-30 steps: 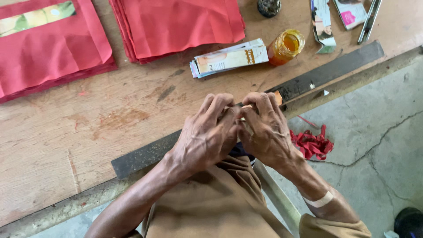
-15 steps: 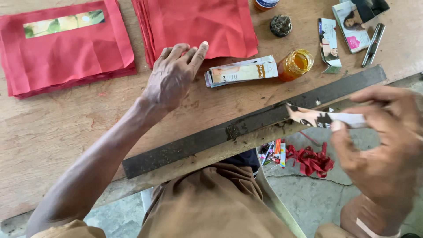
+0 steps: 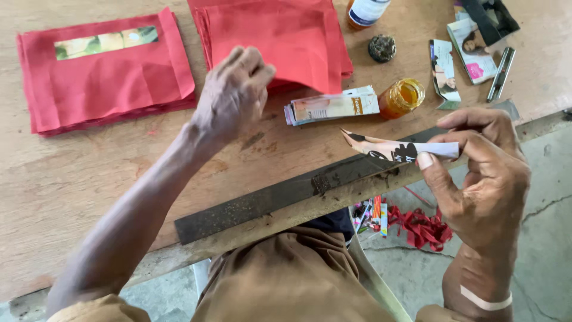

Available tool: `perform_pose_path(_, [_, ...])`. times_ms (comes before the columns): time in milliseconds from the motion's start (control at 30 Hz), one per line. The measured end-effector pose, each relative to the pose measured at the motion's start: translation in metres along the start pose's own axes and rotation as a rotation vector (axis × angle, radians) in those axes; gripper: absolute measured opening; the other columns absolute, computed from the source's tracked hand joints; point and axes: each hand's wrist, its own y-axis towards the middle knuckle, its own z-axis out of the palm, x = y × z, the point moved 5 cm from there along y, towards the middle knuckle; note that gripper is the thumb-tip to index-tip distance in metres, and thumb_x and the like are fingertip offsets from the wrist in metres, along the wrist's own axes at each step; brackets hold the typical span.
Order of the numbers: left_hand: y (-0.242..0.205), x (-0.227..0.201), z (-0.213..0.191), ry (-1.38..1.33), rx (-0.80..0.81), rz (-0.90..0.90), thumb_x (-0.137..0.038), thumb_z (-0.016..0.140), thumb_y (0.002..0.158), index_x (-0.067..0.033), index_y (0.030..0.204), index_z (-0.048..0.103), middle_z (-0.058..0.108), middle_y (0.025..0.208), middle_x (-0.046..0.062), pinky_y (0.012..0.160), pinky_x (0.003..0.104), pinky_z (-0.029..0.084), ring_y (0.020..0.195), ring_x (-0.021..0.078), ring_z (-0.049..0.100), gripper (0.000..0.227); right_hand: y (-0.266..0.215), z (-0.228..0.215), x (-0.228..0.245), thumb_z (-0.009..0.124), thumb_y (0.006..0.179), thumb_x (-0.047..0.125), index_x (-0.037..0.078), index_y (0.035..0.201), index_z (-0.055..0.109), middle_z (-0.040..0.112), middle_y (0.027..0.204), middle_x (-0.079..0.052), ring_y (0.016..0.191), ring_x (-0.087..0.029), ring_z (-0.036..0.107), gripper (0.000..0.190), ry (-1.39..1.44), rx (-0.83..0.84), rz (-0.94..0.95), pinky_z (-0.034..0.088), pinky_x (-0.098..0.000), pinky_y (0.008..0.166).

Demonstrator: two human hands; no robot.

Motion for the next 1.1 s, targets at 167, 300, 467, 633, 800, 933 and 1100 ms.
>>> perform_pose_path(167, [-0.037,-0.036,-0.027,0.062,0.288,0.009,0.002,0.063,0.095,-0.0002,0.103,0.066,0.061,0.086,0.012,0.073,0.04,0.057,0.082,0.0227,0.061,0.009,0.001,0.005,-0.012,0.071,0.092,-0.002,-0.005,0.104,0.067,0.055,0.131,-0.007,0.101,-0.006,0.06,0.013,0.339,0.007,0.091,0.052,-0.018,0.082])
perform_pose_path(300, [-0.075,-0.065,-0.057,-0.067,0.323,-0.019,0.005,0.066,0.079,0.0019,0.107,0.065,0.062,0.092,0.012,0.079,0.04,0.055,0.086,0.0246,0.062,0.028,0.004,0.008,-0.015,0.069,0.092,-0.003,-0.004,0.106,0.066,0.054,0.132,-0.007,0.115,-0.007,0.059,0.014,0.428,0.022,0.05,0.054,-0.0211,0.098])
perform_pose_path(467, [-0.114,-0.081,-0.076,-0.23,0.385,-0.148,0.0,0.072,0.072,-0.0004,0.105,0.064,0.06,0.09,0.012,0.075,0.043,0.053,0.084,0.0291,0.061,0.034,0.008,0.02,-0.014,0.071,0.093,-0.002,-0.003,0.11,0.067,0.056,0.133,-0.006,0.112,-0.008,0.059,0.018,0.491,0.01,0.064,0.053,-0.0229,0.1])
perform_pose_path(633, [-0.136,-0.09,-0.084,-0.303,0.445,-0.228,-0.004,0.074,0.069,-0.0002,0.11,0.063,0.061,0.092,0.013,0.073,0.045,0.053,0.087,0.0322,0.062,0.043,0.013,0.032,-0.008,0.071,0.093,-0.001,-0.002,0.112,0.068,0.056,0.13,-0.006,0.111,-0.007,0.059,0.019,0.531,0.028,0.054,0.054,-0.0241,0.104])
perform_pose_path(800, [-0.138,-0.087,-0.088,-0.47,0.593,-0.383,-0.027,0.081,0.082,-0.0038,0.124,0.062,0.06,0.108,0.015,0.07,0.045,0.054,0.08,0.0329,0.065,0.052,0.014,0.029,-0.006,0.072,0.095,0.0,-0.003,0.109,0.067,0.056,0.125,-0.007,0.112,-0.008,0.06,0.015,0.5,0.002,0.018,0.056,-0.0237,0.103])
perform_pose_path(933, [-0.122,-0.076,-0.093,-0.477,0.511,-0.334,-0.033,0.08,0.079,-0.0023,0.126,0.062,0.065,0.103,0.013,0.067,0.045,0.055,0.083,0.0339,0.068,0.059,0.016,0.019,-0.012,0.072,0.095,0.002,-0.002,0.108,0.066,0.057,0.126,-0.008,0.103,-0.008,0.065,0.014,0.503,-0.051,0.002,0.061,-0.0217,0.093])
perform_pose_path(1100, [-0.111,-0.071,-0.078,-0.371,0.417,-0.374,-0.023,0.068,0.095,-0.0057,0.118,0.065,0.067,0.114,0.012,0.088,0.042,0.057,0.105,0.0286,0.067,0.029,0.011,0.017,-0.022,0.073,0.1,-0.001,-0.004,0.108,0.066,0.055,0.124,-0.008,0.1,-0.007,0.061,0.012,0.574,-0.054,-0.008,0.061,-0.0196,0.091])
